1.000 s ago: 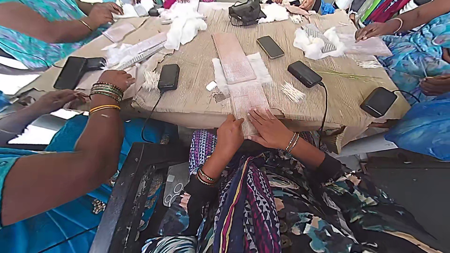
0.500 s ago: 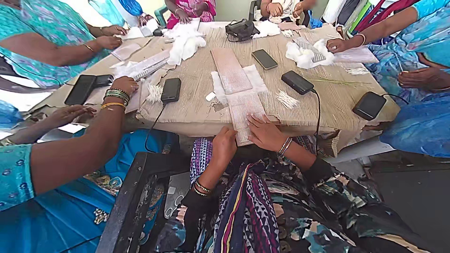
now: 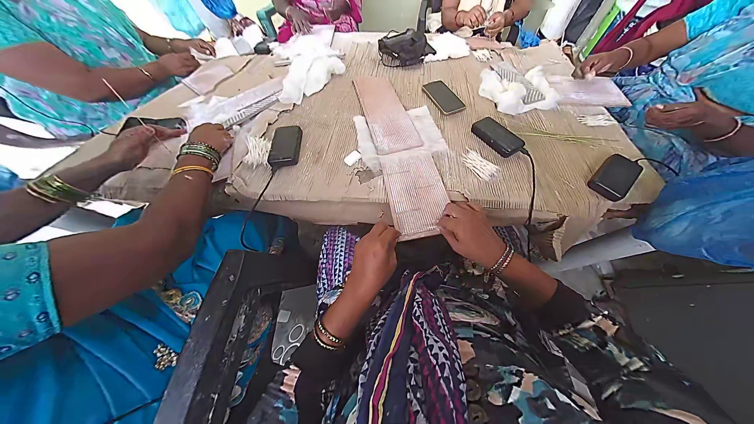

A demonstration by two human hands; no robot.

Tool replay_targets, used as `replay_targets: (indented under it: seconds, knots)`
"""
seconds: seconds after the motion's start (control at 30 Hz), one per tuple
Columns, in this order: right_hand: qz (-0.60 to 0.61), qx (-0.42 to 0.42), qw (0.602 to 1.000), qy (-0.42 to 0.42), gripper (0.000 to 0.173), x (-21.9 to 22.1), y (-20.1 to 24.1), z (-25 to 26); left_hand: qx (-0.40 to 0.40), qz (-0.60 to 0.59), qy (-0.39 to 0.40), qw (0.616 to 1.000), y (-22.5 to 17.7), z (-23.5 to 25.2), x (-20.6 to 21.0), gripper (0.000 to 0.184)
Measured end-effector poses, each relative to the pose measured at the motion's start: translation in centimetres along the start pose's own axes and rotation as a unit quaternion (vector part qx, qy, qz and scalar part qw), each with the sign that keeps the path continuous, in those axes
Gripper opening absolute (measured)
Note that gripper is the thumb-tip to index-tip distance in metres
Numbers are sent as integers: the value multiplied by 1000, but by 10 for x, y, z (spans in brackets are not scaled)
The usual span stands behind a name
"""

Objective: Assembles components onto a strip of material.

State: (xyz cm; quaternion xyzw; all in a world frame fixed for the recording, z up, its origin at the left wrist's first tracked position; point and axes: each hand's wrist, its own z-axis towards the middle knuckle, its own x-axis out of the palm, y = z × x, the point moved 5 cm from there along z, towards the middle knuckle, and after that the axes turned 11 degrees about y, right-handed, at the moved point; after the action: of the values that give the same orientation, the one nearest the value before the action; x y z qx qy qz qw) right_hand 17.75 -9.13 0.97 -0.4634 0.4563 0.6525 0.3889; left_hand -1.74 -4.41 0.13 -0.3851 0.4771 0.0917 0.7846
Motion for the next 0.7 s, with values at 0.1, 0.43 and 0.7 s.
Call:
replay_targets:
  seconds: [0.1,0.43,0.7]
  knots:
    - [-13,-13,1000,-12,19,-2,4,4,-16,19,28,999,3,3,-5,17]
    - [-59,75,995,-3,10,-26,-43,22,-57,64,51,995,23,27,-11,19]
    - [-90,248,964,-17,16,-57,-125,52,-133,17,46,990,59,14,-25,18]
